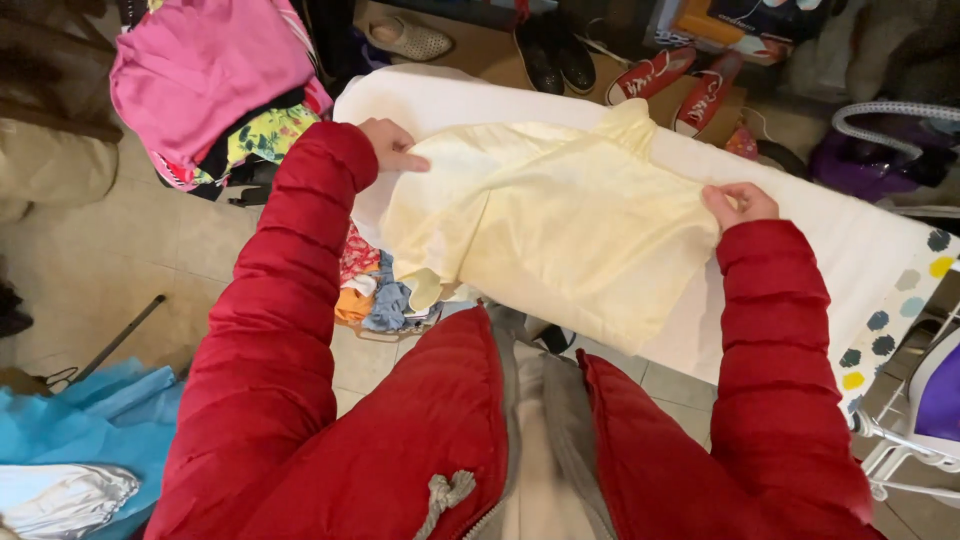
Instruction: Ironing a yellow garment on an ironing board to remove wrinkles.
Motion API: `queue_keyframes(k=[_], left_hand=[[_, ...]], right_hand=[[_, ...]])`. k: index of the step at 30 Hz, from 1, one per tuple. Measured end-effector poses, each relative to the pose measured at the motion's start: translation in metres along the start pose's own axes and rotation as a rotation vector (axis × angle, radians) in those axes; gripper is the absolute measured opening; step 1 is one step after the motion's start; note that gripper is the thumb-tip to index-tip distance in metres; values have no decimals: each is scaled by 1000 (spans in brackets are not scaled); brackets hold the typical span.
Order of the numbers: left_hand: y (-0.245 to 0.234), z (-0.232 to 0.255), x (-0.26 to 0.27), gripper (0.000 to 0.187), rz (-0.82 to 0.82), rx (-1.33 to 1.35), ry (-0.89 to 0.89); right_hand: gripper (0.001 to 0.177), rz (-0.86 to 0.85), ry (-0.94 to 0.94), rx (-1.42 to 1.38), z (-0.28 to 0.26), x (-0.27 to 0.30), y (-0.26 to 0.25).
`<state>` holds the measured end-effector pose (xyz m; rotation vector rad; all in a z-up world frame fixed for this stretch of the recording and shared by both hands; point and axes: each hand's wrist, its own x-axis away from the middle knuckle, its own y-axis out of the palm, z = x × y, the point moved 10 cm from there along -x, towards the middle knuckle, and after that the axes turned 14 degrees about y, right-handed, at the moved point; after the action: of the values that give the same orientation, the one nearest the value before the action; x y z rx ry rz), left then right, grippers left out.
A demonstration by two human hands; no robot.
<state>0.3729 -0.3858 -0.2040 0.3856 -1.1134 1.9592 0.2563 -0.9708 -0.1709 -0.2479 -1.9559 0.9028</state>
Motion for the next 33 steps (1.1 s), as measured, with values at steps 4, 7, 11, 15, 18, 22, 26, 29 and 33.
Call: queue_keyframes(k=[4, 7, 11, 15, 18, 22, 26, 29, 33], left_hand=[[8, -37, -6, 41, 246, 197, 53], [20, -56, -12, 42, 312, 313, 121], [33, -59, -2, 40, 346, 474, 133], [44, -30, 30, 31, 383, 757, 106], [64, -59, 47, 27, 372, 623, 152], [73, -93, 76, 24, 355, 240, 123], [67, -71, 90, 21, 269, 212, 167], [66, -81, 103, 29, 317, 270, -5], [91, -104, 120, 51, 44, -64, -298]], right_hand=[[94, -151, 182, -183, 42, 47, 23], [80, -144, 192, 82, 66, 86, 42], [57, -109, 131, -175, 108, 64, 56], [48, -39, 103, -348, 113, 70, 47], [51, -7, 114, -353, 126, 44, 58], [78, -51, 257, -254, 134, 40, 72], [55, -79, 125, -525, 124, 37, 81], [48, -104, 20, -517, 97, 47, 78], [44, -344, -25, -472, 83, 62, 94]])
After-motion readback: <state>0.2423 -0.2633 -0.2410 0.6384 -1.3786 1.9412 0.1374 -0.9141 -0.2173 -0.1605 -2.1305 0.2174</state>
